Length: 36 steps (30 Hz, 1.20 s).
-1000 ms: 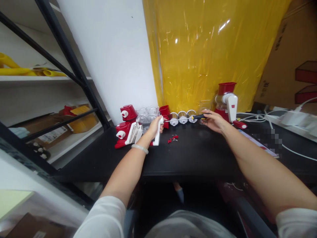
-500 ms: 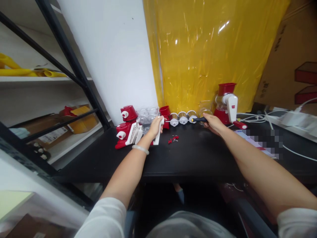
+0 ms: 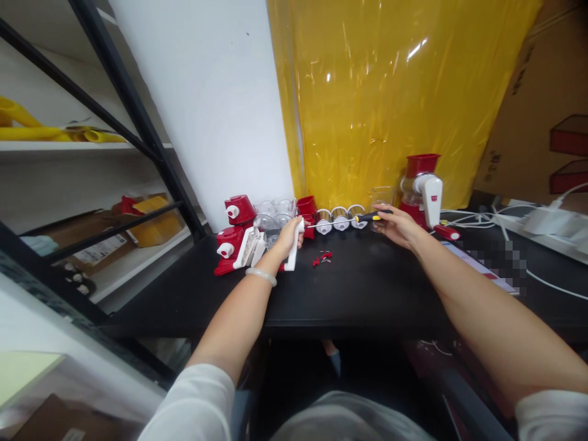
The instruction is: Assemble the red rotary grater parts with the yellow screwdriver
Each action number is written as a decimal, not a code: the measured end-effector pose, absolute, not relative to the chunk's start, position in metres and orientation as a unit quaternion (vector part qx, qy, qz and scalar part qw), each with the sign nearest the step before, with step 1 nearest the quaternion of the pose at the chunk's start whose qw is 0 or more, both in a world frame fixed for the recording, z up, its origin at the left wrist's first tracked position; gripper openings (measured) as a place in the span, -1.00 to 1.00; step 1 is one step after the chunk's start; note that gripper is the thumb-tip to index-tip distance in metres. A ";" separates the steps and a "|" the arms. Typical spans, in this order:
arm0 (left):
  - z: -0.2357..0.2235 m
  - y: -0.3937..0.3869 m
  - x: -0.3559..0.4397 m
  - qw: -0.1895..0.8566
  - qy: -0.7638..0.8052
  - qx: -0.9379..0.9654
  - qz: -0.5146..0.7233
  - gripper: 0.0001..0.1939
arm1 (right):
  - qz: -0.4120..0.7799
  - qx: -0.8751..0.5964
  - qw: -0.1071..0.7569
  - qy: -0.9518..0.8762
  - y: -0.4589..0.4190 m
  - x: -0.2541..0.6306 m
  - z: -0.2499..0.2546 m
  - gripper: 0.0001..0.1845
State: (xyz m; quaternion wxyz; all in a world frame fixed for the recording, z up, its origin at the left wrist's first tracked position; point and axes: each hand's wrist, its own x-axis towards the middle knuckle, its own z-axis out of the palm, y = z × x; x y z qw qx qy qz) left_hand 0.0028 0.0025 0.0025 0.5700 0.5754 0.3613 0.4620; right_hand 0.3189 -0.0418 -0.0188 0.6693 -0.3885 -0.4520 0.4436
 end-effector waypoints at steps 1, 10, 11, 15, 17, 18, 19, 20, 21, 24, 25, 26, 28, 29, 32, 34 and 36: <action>0.003 0.002 0.003 0.573 0.358 0.574 0.462 -0.61 | 0.442 -0.403 0.666 -0.446 -0.041 0.318 -0.019 -0.71; 0.004 0.005 0.002 0.536 0.353 0.593 0.486 -0.63 | 0.283 -0.511 0.625 -0.518 -0.029 0.326 -0.030 -0.33; 0.003 0.006 0.002 0.538 0.353 0.593 0.485 -0.62 | 0.284 -0.499 0.637 -0.515 -0.028 0.327 -0.030 -0.33; 0.002 0.007 0.001 0.552 0.341 0.588 0.483 -0.60 | 0.331 -0.457 0.660 -0.496 -0.028 0.325 -0.028 -0.36; 0.003 0.007 0.000 0.560 0.336 0.586 0.480 -0.62 | 0.376 -0.424 0.667 -0.483 -0.031 0.324 -0.025 -0.40; 0.003 0.007 0.000 0.565 0.334 0.584 0.478 -0.63 | 0.399 -0.404 0.668 -0.481 -0.033 0.324 -0.023 -0.42; 0.003 0.007 0.000 0.571 0.333 0.581 0.475 -0.64 | 0.420 -0.383 0.668 -0.480 -0.036 0.324 -0.022 -0.44; 0.004 0.006 -0.001 0.577 0.332 0.578 0.472 -0.65 | 0.438 -0.365 0.666 -0.482 -0.039 0.324 -0.020 -0.45; 0.004 0.006 -0.001 0.582 0.333 0.573 0.470 -0.66 | 0.452 -0.352 0.661 -0.484 -0.042 0.325 -0.019 -0.44; 0.005 0.004 0.000 0.596 0.342 0.559 0.465 -0.65 | 0.464 -0.345 0.649 -0.494 -0.046 0.326 -0.016 -0.40; 0.005 0.004 0.000 0.599 0.344 0.555 0.462 -0.64 | 0.458 -0.351 0.649 -0.496 -0.045 0.325 -0.015 -0.42; 0.005 0.003 0.000 0.602 0.346 0.553 0.461 -0.64 | 0.451 -0.363 0.649 -0.494 -0.044 0.325 -0.015 -0.44; 0.006 0.003 0.000 0.606 0.344 0.550 0.461 -0.63 | 0.433 -0.403 0.645 -0.483 -0.041 0.324 -0.015 -0.53; 0.006 0.002 0.001 0.608 0.342 0.549 0.461 -0.63 | 0.421 -0.432 0.638 -0.479 -0.038 0.324 -0.016 -0.56; 0.006 0.002 0.001 0.617 0.336 0.547 0.456 -0.62 | 0.342 -0.511 0.606 -0.504 -0.032 0.327 -0.020 -0.46; 0.007 0.002 0.000 0.622 0.337 0.546 0.448 -0.62 | 0.292 -0.523 0.599 -0.531 -0.029 0.329 -0.023 -0.42; 0.008 0.001 0.000 0.625 0.339 0.545 0.445 -0.62 | 0.287 -0.508 0.610 -0.536 -0.028 0.330 -0.025 -0.45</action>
